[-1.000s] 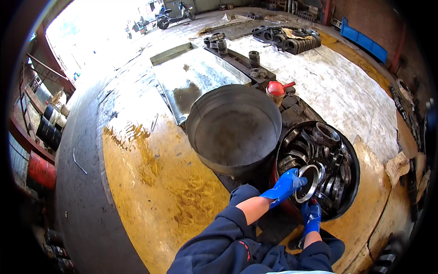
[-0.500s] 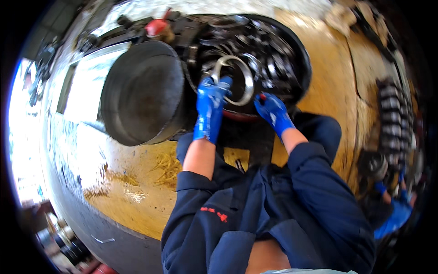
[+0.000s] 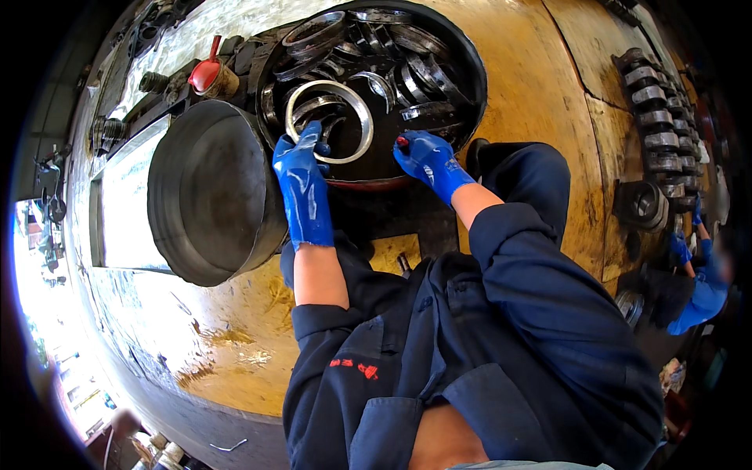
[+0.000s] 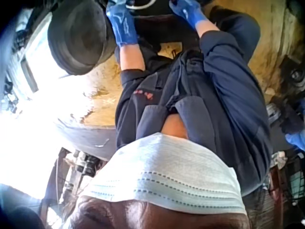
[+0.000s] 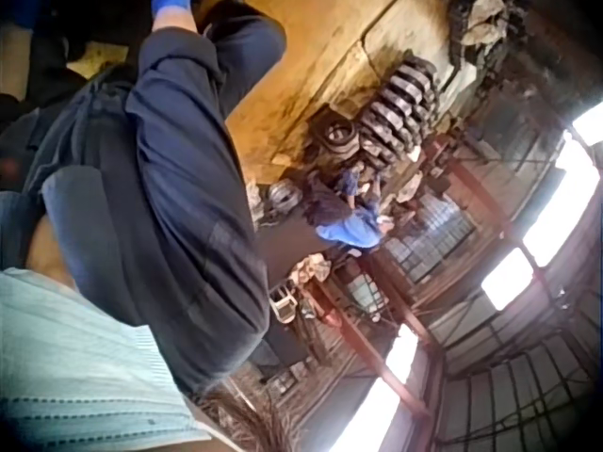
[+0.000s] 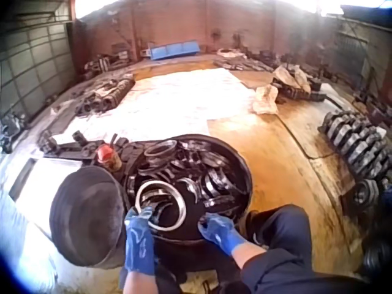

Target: The person cleans large circular metal rings by hand with a cloth, lifting them one at a time from a large container of dark liquid.

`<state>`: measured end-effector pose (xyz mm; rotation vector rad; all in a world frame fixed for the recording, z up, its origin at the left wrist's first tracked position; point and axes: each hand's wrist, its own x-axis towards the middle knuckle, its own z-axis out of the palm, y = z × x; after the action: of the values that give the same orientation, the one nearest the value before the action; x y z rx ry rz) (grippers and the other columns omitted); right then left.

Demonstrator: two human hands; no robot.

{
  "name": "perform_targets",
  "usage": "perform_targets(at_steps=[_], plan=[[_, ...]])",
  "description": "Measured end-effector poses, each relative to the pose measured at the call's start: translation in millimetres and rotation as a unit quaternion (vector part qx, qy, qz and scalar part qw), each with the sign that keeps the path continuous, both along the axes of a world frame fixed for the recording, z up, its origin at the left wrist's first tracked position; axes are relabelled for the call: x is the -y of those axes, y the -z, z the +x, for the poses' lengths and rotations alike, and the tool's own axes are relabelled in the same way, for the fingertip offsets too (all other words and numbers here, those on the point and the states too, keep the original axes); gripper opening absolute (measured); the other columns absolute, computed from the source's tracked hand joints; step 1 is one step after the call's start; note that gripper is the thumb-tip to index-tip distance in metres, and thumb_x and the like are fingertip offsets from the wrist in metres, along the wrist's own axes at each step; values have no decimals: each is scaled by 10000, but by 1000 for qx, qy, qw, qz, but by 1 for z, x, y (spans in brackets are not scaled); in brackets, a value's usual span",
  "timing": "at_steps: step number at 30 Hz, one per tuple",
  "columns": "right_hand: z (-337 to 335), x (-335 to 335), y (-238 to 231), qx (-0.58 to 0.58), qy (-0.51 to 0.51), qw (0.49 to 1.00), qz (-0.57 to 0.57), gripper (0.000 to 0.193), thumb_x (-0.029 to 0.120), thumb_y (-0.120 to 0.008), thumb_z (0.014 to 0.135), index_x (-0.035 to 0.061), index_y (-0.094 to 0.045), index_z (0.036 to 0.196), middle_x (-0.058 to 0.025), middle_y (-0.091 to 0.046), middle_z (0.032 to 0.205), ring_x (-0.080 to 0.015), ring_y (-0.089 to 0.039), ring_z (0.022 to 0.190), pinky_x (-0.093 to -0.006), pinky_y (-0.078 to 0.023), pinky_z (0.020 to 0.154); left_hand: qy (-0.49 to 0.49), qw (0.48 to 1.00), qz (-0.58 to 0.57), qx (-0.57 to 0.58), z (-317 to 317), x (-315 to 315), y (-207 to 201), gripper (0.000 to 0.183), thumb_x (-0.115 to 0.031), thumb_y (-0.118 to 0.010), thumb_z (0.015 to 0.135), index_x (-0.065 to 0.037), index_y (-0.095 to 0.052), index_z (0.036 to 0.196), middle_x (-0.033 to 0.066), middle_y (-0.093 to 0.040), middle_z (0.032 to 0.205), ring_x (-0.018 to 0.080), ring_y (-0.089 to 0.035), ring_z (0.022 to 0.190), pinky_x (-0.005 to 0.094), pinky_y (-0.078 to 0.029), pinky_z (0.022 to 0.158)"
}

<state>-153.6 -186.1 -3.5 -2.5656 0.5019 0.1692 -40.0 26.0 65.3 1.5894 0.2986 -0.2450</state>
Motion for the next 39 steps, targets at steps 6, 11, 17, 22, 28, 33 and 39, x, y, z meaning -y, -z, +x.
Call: perform_targets(at_steps=[6,11,17,22,28,33,39], plan=[[4,5,-3,-41,-12,999,5,335,388,-563,943,141,-726,1099,-108,-732,1147,-335,-687,1087,-443,-562,925,-71,993,-97,-9,15,-5,0,210,-129,-823,857,-89,-710,1029,32,-693,740,144,-601,499,272,-416,361],[4,3,-5,-50,-7,999,9,327,380,-561,944,143,-728,1096,-101,-736,1146,-331,-690,1081,-442,-564,918,-85,995,-56,-13,21,-16,-4,188,-128,-810,865,-95,-688,1004,31,-677,746,129,-599,519,247,-368,372],[1,2,4,22,8,1000,-8,292,370,-585,927,139,-747,1005,-113,-752,1045,-343,-709,1004,-454,-577,867,-83,995,-55,-1,23,-15,-1,192,-138,-810,864,-102,-671,991,28,-668,736,127,-607,542,248,-359,383],[-8,4,14,103,2,995,-10,268,350,-597,912,130,-748,940,-125,-753,989,-349,-716,947,-458,-581,829,-58,987,-148,27,19,-10,6,186,-104,-807,862,-56,-689,997,21,-634,671,130,-557,473,277,-409,388],[-3,2,0,40,-10,999,3,299,361,-576,926,125,-754,969,-113,-751,1050,-328,-709,1016,-449,-579,856,-46,998,-48,2,16,-3,1,219,-203,-828,866,-82,-653,917,34,-625,624,144,-537,422,275,-370,347],[-1,4,-2,3,-14,1000,2,321,384,-566,936,135,-759,1000,-118,-751,1071,-337,-705,1036,-466,-574,874,-27,1000,-11,1,15,4,4,251,-223,-819,880,-60,-636,934,48,-640,624,151,-552,416,269,-385,333],[-4,3,-10,-14,-6,1000,18,325,372,-564,942,125,-758,1024,-123,-747,1106,-334,-707,1050,-464,-572,886,-12,1000,-3,-4,15,6,10,248,-226,-814,887,-69,-633,948,56,-645,629,158,-535,410,280,-382,342]])
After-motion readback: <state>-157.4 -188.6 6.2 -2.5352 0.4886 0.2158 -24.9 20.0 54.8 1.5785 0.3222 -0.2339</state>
